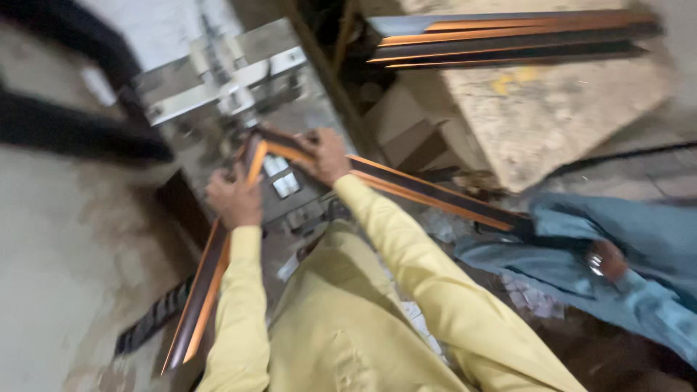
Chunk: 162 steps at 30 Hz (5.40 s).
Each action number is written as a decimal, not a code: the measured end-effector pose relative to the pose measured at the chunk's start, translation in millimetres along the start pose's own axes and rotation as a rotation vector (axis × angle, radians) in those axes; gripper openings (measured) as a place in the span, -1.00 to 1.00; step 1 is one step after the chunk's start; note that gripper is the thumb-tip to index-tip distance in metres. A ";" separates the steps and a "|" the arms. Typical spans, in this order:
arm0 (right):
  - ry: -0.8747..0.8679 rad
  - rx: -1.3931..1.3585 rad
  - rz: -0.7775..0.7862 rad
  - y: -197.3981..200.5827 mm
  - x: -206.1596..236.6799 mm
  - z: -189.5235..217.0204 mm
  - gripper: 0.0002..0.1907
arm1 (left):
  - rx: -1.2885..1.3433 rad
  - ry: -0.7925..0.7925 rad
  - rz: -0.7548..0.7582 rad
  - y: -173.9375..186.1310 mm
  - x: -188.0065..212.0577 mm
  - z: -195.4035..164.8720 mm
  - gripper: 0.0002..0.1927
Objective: The person repeatedly picks up two long wooden strips, aligns them at right angles on a metal jig, and presses them together to form a corner joint. The person then places the assembled frame onto a nearby stack and repeats the process with new strips.
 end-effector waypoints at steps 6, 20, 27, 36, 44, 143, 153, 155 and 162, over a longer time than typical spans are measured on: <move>-0.009 0.109 0.049 -12.2 3.1 4.1 -0.38 | 0.049 0.021 0.008 5.1 1.9 -3.8 -0.35; -0.025 0.117 0.017 -13.8 3.5 6.3 -0.39 | 0.120 0.067 -0.015 11.5 2.7 0.3 -0.34; -0.033 0.089 0.022 -15.1 7.8 8.3 -0.38 | 0.149 0.071 0.001 14.7 4.9 3.6 -0.32; -0.024 0.123 0.016 -10.9 0.0 10.1 -0.38 | 0.143 0.070 0.019 19.2 -3.2 -0.5 -0.34; -0.013 0.161 0.030 -11.4 2.5 12.1 -0.39 | 0.152 0.086 0.025 18.1 -2.3 -1.0 -0.35; -0.051 0.214 0.130 -43.3 -31.7 6.2 -0.38 | 0.027 0.353 0.049 67.9 56.0 67.4 -0.12; -0.031 0.175 0.066 -36.7 -40.2 4.9 -0.37 | 0.074 0.425 0.125 65.5 48.8 68.5 -0.11; -0.053 0.146 0.093 -37.7 -36.8 4.0 -0.38 | 0.070 0.417 0.113 66.3 50.3 67.1 -0.09; -0.034 0.168 0.090 -40.3 -27.7 6.6 -0.37 | -0.010 0.340 0.055 71.9 57.4 63.2 -0.02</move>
Point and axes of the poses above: each hand's wrist, its own x-axis away from the middle knuckle, its own y-axis out of the back of the hand, z = x × y, the point moved 7 cm from there along -x, towards the middle knuckle, and after that the axes turned 15 degrees about x, right-handed, at the moved point
